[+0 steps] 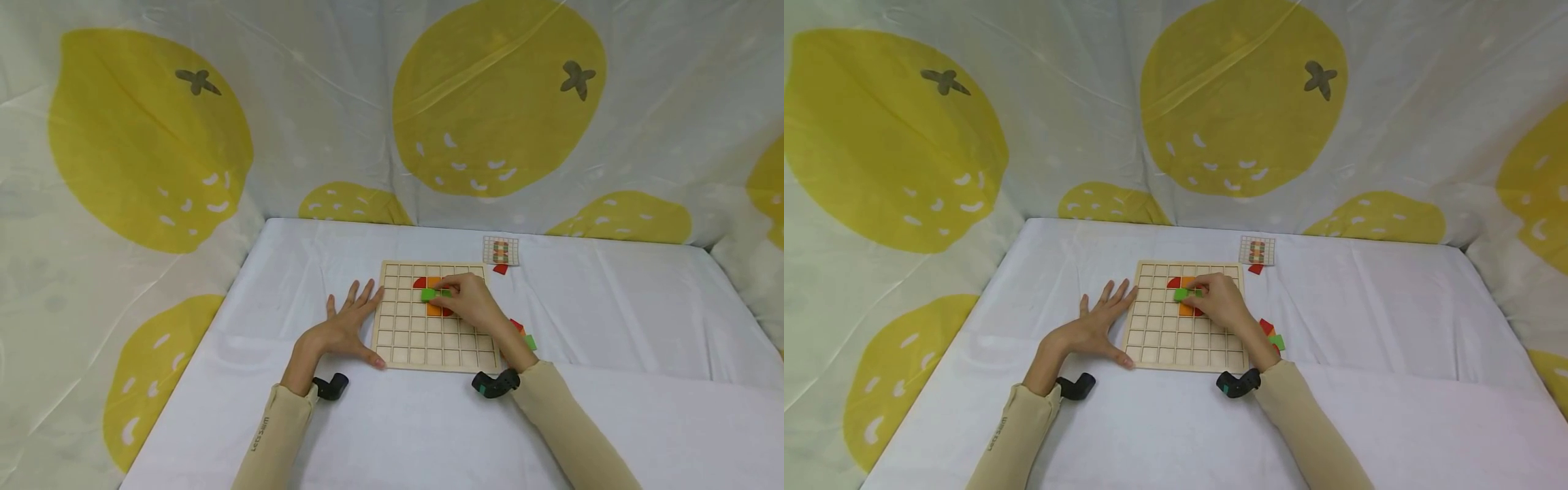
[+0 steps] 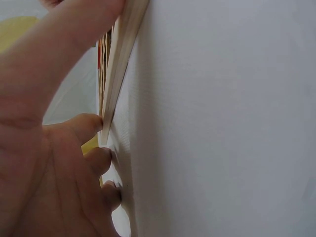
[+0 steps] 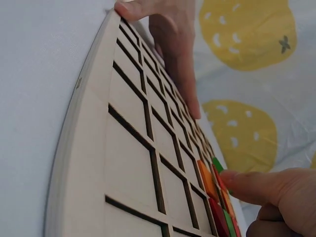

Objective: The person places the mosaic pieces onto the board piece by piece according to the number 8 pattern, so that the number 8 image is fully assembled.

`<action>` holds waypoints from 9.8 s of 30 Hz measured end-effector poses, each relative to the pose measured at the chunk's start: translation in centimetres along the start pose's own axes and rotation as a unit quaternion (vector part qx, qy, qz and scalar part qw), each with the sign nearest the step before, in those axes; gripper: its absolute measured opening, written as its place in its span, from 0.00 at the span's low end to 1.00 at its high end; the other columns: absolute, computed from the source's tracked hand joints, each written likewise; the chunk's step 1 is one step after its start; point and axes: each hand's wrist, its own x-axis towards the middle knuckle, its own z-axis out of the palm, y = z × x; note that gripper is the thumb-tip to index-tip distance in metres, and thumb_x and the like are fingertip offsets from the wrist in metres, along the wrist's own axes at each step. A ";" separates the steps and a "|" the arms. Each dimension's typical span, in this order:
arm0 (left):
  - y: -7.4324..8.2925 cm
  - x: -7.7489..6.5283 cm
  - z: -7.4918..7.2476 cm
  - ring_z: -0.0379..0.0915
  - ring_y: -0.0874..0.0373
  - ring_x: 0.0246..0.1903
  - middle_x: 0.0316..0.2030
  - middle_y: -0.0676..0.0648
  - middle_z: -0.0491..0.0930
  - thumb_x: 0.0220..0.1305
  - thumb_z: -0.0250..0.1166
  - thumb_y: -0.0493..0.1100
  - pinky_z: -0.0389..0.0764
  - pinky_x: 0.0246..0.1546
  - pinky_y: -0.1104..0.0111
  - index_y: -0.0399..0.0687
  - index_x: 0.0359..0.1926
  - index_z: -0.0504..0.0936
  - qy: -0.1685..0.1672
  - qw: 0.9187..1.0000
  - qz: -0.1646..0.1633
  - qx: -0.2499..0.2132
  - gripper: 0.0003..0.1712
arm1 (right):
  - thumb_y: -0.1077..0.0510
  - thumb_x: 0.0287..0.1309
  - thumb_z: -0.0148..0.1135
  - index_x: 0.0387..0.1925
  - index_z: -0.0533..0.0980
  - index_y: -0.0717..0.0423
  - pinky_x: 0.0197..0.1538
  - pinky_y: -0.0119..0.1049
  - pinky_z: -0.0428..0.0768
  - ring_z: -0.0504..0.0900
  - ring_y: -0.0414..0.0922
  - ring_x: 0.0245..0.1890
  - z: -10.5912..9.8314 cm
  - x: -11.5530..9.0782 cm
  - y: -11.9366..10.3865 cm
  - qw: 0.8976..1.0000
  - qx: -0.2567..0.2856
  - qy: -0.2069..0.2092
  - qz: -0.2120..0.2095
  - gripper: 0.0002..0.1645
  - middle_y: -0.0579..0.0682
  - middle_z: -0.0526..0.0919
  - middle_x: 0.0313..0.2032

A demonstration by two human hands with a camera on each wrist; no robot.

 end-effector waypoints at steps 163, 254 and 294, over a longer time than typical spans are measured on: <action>-0.1 0.0 0.2 0.16 0.40 0.82 0.84 0.45 0.28 0.38 0.86 0.65 0.23 0.72 0.26 0.53 0.84 0.38 0.001 1.000 0.004 -0.002 0.84 | 0.50 0.55 0.79 0.49 0.87 0.58 0.27 0.33 0.59 0.62 0.41 0.22 -8.5 -4.2 7.9 0.998 -0.030 -0.010 0.059 0.23 0.44 0.61 0.18; -0.2 0.2 0.1 0.15 0.41 0.82 0.84 0.45 0.28 0.39 0.85 0.66 0.23 0.72 0.26 0.54 0.84 0.38 0.000 1.000 0.006 0.008 0.84 | 0.52 0.58 0.77 0.46 0.89 0.52 0.27 0.30 0.57 0.62 0.40 0.21 2.5 -1.8 -0.4 0.999 -0.023 0.015 -0.029 0.15 0.43 0.63 0.18; -0.6 -0.3 0.4 0.15 0.40 0.82 0.84 0.46 0.28 0.39 0.85 0.65 0.22 0.72 0.27 0.53 0.84 0.39 0.003 1.000 0.000 0.000 0.83 | 0.52 0.59 0.76 0.45 0.88 0.53 0.27 0.30 0.60 0.61 0.36 0.20 -7.9 -7.3 7.0 0.998 -0.041 -0.045 0.018 0.14 0.42 0.62 0.18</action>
